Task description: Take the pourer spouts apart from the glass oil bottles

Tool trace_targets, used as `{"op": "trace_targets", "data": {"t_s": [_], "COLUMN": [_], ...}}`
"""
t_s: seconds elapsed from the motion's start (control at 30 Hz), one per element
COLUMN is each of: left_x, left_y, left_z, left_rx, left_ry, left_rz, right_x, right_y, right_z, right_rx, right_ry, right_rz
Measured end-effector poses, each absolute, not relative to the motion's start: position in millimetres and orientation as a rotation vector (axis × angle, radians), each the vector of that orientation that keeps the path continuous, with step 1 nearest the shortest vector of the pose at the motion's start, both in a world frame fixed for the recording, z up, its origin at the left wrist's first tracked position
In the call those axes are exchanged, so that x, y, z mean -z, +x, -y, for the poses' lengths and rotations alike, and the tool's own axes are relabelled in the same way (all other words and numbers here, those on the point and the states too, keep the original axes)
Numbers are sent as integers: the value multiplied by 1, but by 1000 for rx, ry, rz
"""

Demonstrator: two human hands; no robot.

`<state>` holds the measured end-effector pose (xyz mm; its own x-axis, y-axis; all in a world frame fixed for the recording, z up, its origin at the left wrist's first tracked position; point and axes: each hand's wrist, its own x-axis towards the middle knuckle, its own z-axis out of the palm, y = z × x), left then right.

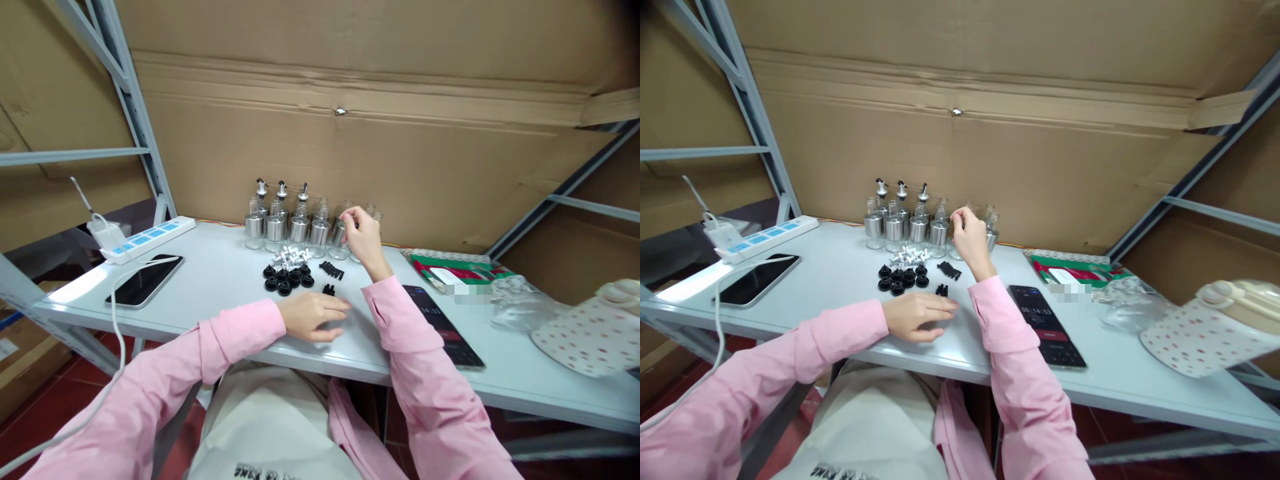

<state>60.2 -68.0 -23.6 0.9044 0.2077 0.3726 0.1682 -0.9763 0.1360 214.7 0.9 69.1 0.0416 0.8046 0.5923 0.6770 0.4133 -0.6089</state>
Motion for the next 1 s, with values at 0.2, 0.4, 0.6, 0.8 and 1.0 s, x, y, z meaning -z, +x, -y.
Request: {"op": "trace_targets", "data": {"t_s": [0.2,0.4,0.6,0.8,1.0], "left_x": [25,24,25,26,26], "left_y": [83,81,81,81,81], "left_z": [78,77,77,75,74], "left_rx": [-275,-257,-287,-317,-316], "left_ry": [2951,2905,2865,2830,2825], "left_rz": [-395,-422,-423,-404,-400], "right_x": [-40,-36,-43,-39,-34], "right_y": [246,249,238,233,228], "right_z": [-3,6,16,15,5], "right_rx": [-713,-1422,-1549,-1542,-1480], "right_ry": [-1800,-1577,-1513,-1537,-1622], "right_rz": [1887,1923,1929,1993,2106]}}
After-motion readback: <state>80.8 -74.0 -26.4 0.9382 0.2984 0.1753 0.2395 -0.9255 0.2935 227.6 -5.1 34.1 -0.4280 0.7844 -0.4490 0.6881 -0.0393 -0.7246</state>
